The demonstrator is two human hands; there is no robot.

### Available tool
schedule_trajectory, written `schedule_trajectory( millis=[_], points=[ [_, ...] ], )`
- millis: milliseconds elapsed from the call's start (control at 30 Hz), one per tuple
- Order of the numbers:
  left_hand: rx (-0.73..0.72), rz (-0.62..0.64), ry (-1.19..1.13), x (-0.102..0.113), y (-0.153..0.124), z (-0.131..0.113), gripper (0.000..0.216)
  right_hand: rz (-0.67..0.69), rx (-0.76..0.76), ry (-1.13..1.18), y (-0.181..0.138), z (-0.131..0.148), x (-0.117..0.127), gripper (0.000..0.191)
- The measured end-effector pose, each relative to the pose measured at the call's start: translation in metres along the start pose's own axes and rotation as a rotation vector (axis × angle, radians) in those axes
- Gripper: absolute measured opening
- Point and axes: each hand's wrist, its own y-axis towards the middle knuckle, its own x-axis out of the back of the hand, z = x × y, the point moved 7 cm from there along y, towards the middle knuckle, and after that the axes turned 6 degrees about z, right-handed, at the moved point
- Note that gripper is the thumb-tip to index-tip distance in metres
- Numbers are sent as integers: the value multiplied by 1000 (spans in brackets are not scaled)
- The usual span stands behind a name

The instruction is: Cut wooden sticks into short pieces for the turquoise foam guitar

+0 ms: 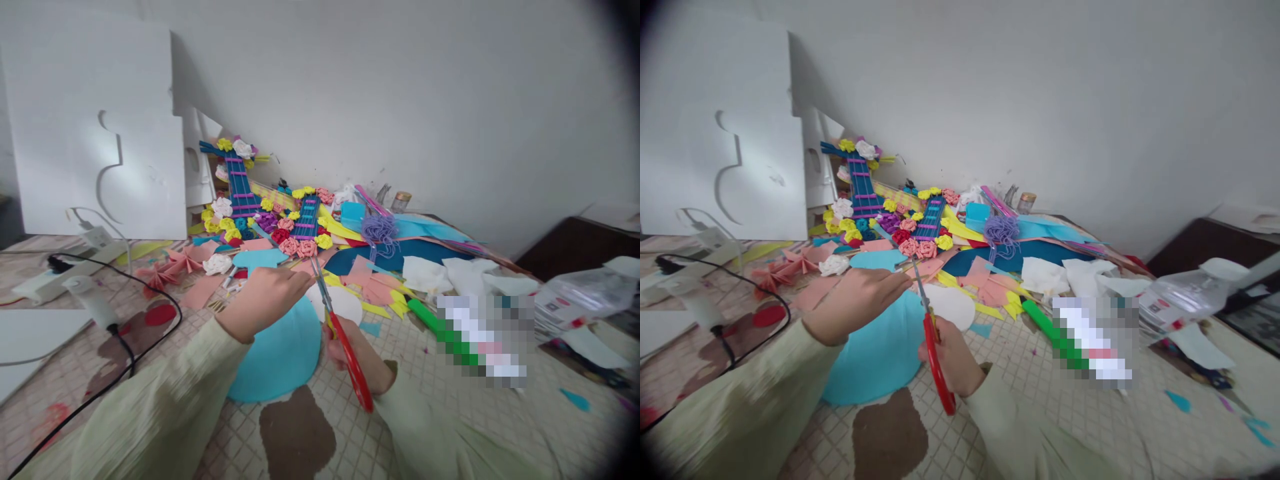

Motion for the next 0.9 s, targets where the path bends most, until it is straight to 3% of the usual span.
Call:
schedule_trajectory(
  millis=[233,733,900],
  points=[
    [117,-51,-35,9,-2,-4,23,-39,105,-45,5,5,8,21],
    [51,-128,-15,4,-4,-10,14,23,109,-151,-2,10,6,25],
    [10,-168,12,7,-2,-12,24,50,129,-137,0,5,5,17]
  ],
)
